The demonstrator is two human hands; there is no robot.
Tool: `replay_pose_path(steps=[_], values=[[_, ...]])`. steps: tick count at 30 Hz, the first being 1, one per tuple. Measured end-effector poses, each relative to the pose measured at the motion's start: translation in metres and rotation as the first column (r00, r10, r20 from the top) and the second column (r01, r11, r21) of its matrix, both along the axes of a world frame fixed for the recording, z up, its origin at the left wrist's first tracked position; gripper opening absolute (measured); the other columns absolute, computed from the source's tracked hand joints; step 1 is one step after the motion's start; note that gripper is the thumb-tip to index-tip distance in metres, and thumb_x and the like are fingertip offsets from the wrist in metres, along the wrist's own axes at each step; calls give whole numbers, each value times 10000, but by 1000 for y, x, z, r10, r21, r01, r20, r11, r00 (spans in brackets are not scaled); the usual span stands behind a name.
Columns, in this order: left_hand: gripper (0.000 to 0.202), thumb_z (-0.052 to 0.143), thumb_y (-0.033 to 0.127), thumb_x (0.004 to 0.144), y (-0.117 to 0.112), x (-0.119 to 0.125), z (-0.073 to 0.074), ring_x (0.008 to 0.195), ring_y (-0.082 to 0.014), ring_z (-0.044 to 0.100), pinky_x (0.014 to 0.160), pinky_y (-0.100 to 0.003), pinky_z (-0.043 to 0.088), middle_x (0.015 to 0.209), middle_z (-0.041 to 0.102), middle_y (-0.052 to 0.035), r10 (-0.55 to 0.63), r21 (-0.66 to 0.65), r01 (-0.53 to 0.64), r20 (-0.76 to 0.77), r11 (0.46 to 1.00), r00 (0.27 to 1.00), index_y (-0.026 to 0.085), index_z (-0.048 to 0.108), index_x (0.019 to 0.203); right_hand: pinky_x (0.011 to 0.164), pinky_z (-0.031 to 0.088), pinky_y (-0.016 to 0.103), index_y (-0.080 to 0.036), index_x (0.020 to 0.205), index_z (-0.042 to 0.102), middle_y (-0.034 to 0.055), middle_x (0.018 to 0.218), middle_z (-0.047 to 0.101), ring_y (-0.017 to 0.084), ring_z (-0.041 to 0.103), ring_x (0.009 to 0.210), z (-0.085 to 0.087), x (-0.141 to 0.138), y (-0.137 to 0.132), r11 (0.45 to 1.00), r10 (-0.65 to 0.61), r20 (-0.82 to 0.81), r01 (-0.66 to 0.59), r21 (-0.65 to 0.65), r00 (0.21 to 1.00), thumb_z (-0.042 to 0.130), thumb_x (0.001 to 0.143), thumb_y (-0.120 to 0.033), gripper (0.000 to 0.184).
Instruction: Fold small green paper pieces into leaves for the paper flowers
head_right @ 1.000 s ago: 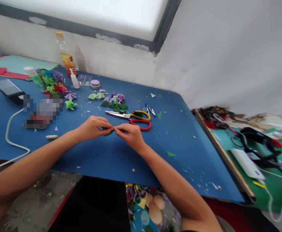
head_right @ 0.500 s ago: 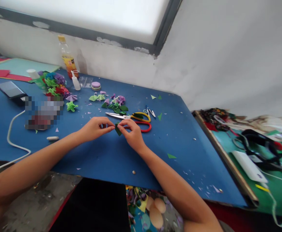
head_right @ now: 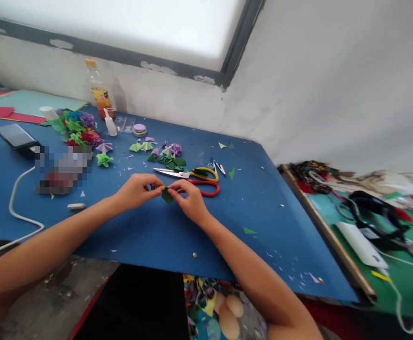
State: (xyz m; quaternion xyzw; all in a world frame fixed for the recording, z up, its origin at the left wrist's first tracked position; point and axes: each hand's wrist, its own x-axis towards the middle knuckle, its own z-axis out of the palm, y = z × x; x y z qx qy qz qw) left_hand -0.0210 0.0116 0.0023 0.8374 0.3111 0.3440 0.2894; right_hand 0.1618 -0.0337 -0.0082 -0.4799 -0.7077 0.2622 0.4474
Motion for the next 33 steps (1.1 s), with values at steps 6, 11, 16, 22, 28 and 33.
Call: replay_pose_path(steps=[6, 11, 16, 22, 28, 33], values=[[166, 579, 257, 787, 1, 0, 2, 620, -92, 583, 556, -178, 451, 720, 684, -24, -79, -132, 88, 73, 987, 994, 148, 698, 827, 701, 513, 296, -198, 803, 615, 30, 792, 636, 145, 605, 744, -1, 1, 0, 1000, -24, -5, 24, 13, 1000, 587, 804, -360, 164], [184, 574, 222, 799, 3, -1, 2, 593, -84, 580, 541, -178, 449, 767, 692, -47, -150, -116, 158, 70, 981, 986, 142, 710, 893, 701, 514, 296, -197, 810, 620, 39, 812, 640, 150, 606, 761, -2, 2, -1, 999, -24, -15, 24, 30, 1000, 591, 804, -355, 161], [178, 572, 233, 808, 2, 0, 0, 595, -88, 583, 553, -181, 448, 730, 693, -45, -121, -52, 125, 73, 991, 990, 140, 721, 834, 711, 516, 301, -200, 805, 631, 52, 852, 649, 158, 612, 801, 0, 0, -3, 997, -16, -12, 17, 82, 1000, 589, 811, -332, 139], [181, 565, 236, 810, 0, 1, -1, 642, -106, 611, 585, -193, 479, 751, 702, -54, -86, -24, 88, 99, 996, 991, 143, 719, 823, 712, 508, 313, -213, 788, 644, 52, 860, 637, 162, 601, 796, 3, -4, -5, 987, -49, 28, 44, 156, 998, 583, 817, -327, 132], [161, 581, 243, 796, 1, 0, -1, 631, -107, 622, 595, -200, 487, 727, 707, -42, -88, -23, 90, 60, 996, 994, 161, 719, 813, 695, 496, 323, -218, 778, 664, 46, 823, 638, 164, 592, 743, 5, -4, -7, 992, -60, 46, 54, 112, 997, 589, 808, -364, 167], [145, 606, 257, 774, 1, 0, 0, 660, -113, 640, 584, -188, 489, 739, 715, -34, -83, -89, 88, 61, 992, 995, 164, 716, 786, 682, 490, 311, -215, 745, 670, 39, 796, 644, 158, 589, 722, 7, -3, -7, 997, -39, 26, 38, 68, 999, 603, 797, -362, 169]])
